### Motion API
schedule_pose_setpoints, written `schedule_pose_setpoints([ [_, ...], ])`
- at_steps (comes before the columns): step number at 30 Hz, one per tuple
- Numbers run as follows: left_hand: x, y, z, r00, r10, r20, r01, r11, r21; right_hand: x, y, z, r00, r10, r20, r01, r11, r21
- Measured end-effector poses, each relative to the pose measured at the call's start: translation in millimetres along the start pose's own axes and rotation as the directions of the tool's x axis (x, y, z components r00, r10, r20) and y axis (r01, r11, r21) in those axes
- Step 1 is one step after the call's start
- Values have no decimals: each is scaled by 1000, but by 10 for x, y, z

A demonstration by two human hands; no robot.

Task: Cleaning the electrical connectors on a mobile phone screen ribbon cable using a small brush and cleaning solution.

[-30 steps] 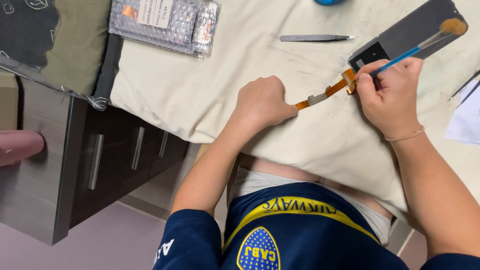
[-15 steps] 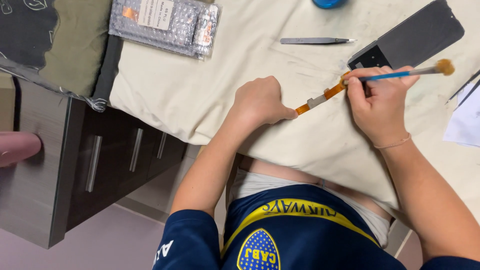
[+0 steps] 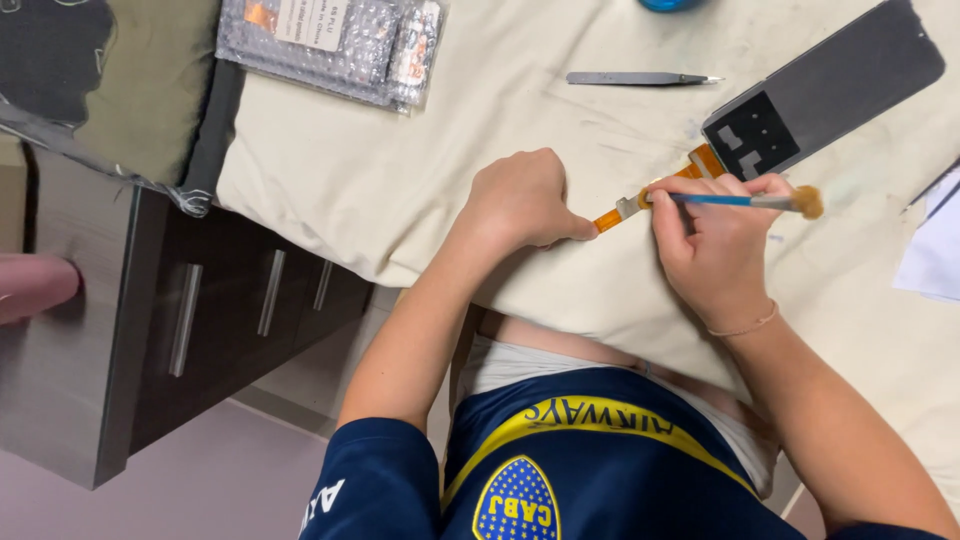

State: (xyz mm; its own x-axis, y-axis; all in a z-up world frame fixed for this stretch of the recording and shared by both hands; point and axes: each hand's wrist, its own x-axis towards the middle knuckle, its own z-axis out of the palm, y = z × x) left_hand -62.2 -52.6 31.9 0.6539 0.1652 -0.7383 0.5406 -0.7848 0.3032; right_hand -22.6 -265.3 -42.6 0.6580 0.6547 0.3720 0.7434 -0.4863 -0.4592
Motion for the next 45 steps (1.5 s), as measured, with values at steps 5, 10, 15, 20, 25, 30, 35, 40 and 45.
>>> schedule_pose_setpoints([
  [5,17,-25,11,1000,-5,8,5,1000,11,-1,-101,16,1000,17,16,-18,998,58],
  [10,25,-115,93,986,117,-122,-137,975,-174,-7,-53,28,1000,-20,-6,20,996,92],
  [15,48,-129,121,982,133,-131,-154,973,-170,-32,-56,64,1000,-8,1,8,999,51],
  [20,34,-118,101,985,119,-121,-140,974,-179,-5,-221,64,999,6,46,-13,986,168],
  [25,36,-103,103,987,119,-107,-136,976,-170,-71,-185,120,1000,6,26,-10,986,167],
  [30,7,-91,77,989,90,-120,-113,973,-200,-25,-171,86,999,1,33,-7,986,167],
  [35,-2,-86,79,986,87,-141,-114,974,-196,-61,-228,116,998,-26,56,13,973,232],
  [40,-9,-8,19,998,10,-58,-16,995,-102,4,-73,14,1000,-1,-12,2,995,100],
  [45,-17,22,-8,999,-44,5,44,999,0,-21,-139,43,999,25,27,-29,991,130],
])
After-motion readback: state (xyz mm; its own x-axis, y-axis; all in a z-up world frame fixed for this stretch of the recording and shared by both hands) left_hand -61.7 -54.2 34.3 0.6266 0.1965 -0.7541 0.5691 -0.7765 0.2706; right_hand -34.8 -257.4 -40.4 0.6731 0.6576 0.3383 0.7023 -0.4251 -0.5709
